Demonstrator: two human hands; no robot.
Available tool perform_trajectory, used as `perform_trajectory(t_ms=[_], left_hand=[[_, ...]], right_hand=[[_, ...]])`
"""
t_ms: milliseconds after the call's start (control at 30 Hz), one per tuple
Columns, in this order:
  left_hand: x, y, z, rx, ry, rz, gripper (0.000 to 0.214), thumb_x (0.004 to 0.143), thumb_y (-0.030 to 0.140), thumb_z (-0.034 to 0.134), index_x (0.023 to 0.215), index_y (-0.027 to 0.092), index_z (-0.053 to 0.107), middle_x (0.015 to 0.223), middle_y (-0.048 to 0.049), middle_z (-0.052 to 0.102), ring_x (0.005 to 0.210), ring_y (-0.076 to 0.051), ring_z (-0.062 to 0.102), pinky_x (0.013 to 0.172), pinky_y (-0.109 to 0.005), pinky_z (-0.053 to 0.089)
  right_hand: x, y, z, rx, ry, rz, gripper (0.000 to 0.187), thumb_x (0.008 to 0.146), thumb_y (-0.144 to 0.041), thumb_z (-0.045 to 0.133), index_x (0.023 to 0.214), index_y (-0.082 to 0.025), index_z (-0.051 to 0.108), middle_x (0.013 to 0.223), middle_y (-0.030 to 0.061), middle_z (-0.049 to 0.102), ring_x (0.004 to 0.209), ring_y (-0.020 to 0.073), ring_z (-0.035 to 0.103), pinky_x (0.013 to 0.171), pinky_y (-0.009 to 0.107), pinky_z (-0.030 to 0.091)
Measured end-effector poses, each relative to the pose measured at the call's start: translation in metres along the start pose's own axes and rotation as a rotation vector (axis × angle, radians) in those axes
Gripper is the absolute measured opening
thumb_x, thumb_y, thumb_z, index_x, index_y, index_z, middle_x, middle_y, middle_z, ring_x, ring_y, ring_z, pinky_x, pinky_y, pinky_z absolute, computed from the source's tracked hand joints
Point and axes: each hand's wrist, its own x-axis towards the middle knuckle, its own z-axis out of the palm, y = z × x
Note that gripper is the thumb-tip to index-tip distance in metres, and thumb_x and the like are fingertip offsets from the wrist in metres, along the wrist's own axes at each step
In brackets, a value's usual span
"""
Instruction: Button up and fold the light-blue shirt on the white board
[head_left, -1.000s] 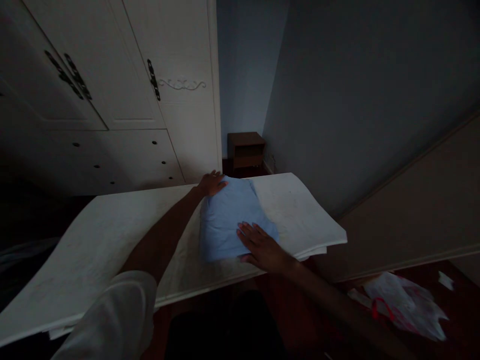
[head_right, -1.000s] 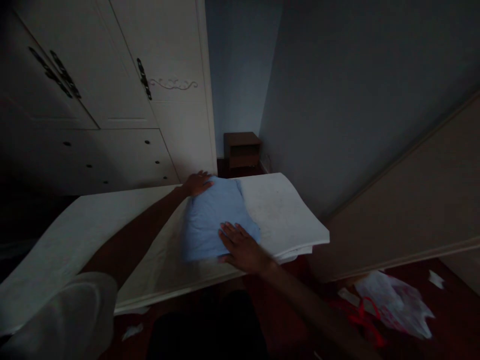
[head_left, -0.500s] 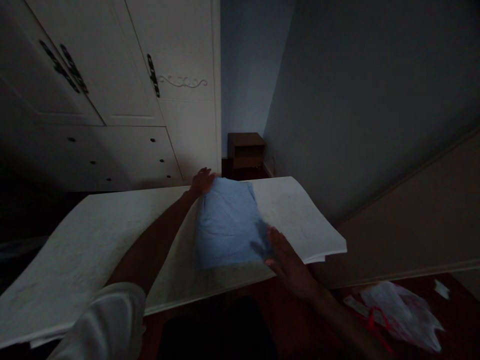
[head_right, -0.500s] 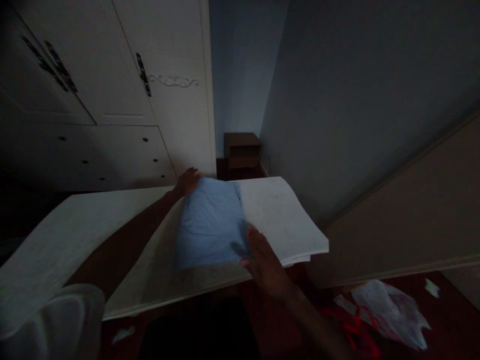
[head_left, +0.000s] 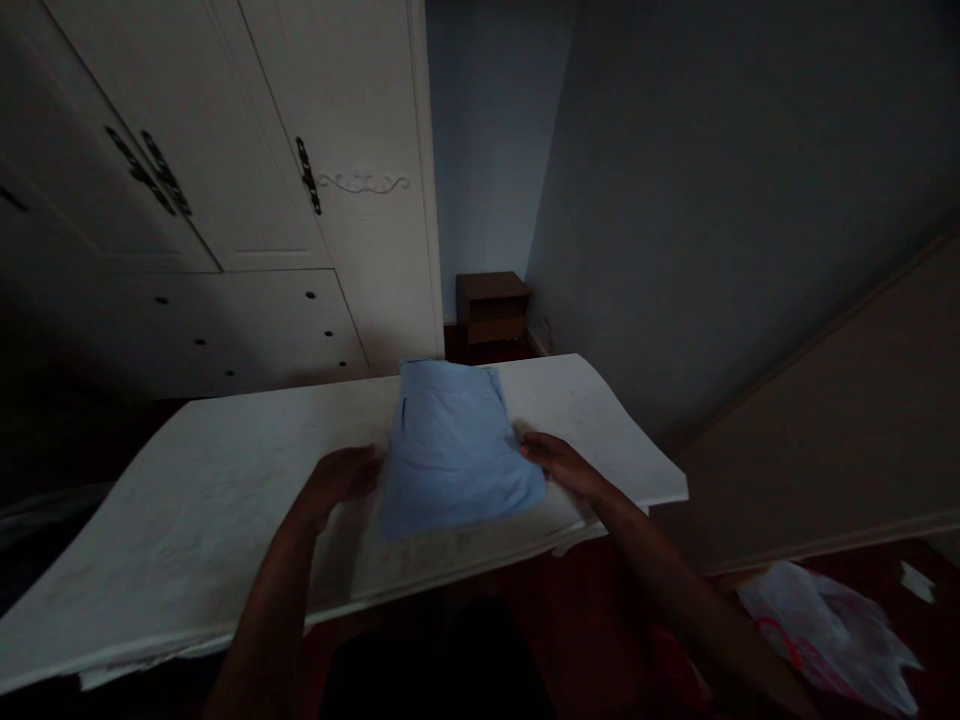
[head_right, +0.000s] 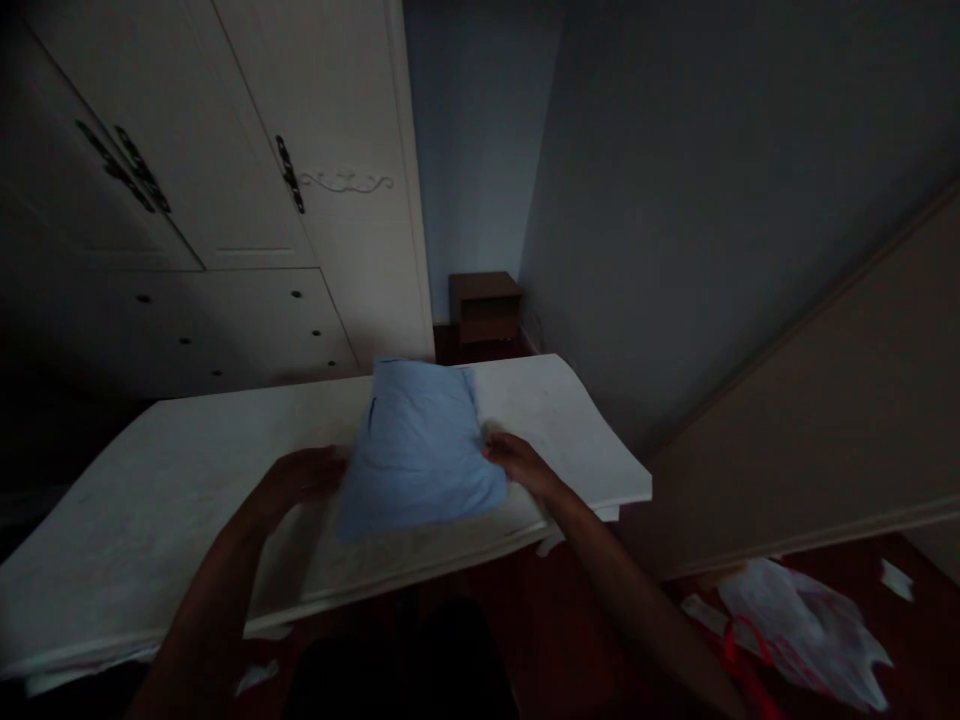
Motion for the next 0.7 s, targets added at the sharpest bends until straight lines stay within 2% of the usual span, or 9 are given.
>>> perform_trajectory(t_ms=[100,233,333,400,500,700], left_hand=[[-0.024,-0.009,0.000,0.056,-0.007,-0.038,0.053,0.047,0.054,0.082,0.080,0.016,0.067,0.076,-0.0081,0.073,0.065,-0.022,0.068,0.056,-0.032,0.054],[-0.040,-0.007,0.007,0.104,-0.052,-0.016,0.054,0.045,0.055,0.082,0.080,0.016,0.068,0.079,-0.0073,0.073,0.068,-0.022,0.069,0.059,-0.032,0.054],[-0.046,-0.004,0.013,0.212,-0.086,-0.040,0.058,0.045,0.061,0.080,0.078,0.015,0.068,0.077,-0.0079,0.072,0.066,-0.022,0.067,0.058,-0.033,0.054],[-0.049,-0.004,0.016,0.313,-0.060,-0.059,0.060,0.046,0.066,0.078,0.075,0.014,0.067,0.074,-0.0080,0.071,0.063,-0.022,0.066,0.055,-0.033,0.053],[-0.048,-0.007,0.018,0.406,-0.037,-0.058,0.062,0.046,0.069,0.076,0.073,0.015,0.064,0.066,-0.0060,0.067,0.059,-0.020,0.064,0.053,-0.032,0.052],[-0.041,-0.014,0.022,0.423,-0.094,-0.035,0.063,0.045,0.073,0.075,0.066,0.015,0.061,0.057,-0.0033,0.061,0.056,-0.020,0.062,0.054,-0.032,0.052]], right_hand=[[0.003,0.005,0.003,-0.017,0.026,-0.039,0.043,0.076,-0.041,0.069,0.115,-0.021,0.064,0.122,0.0093,0.066,0.111,0.0281,0.062,0.087,0.042,0.053],[0.004,0.004,0.007,-0.079,0.003,-0.098,0.031,0.073,-0.034,0.072,0.099,-0.018,0.069,0.110,0.0082,0.071,0.102,0.0260,0.065,0.086,0.038,0.052],[0.003,-0.006,0.007,-0.022,-0.075,0.007,0.025,0.076,-0.033,0.069,0.094,-0.015,0.069,0.093,0.0074,0.073,0.082,0.0218,0.067,0.072,0.032,0.053],[0.004,-0.012,0.006,0.055,-0.099,0.098,0.022,0.077,-0.033,0.069,0.090,-0.015,0.069,0.089,0.0072,0.073,0.076,0.0191,0.067,0.068,0.029,0.052],[0.010,-0.018,0.003,0.129,-0.117,0.193,0.018,0.076,-0.030,0.072,0.085,-0.015,0.069,0.091,0.0075,0.074,0.078,0.0178,0.067,0.073,0.029,0.053],[0.024,-0.024,0.001,0.037,-0.105,0.283,0.018,0.076,-0.031,0.075,0.083,-0.016,0.068,0.086,0.0059,0.074,0.078,0.0166,0.066,0.077,0.029,0.053]])
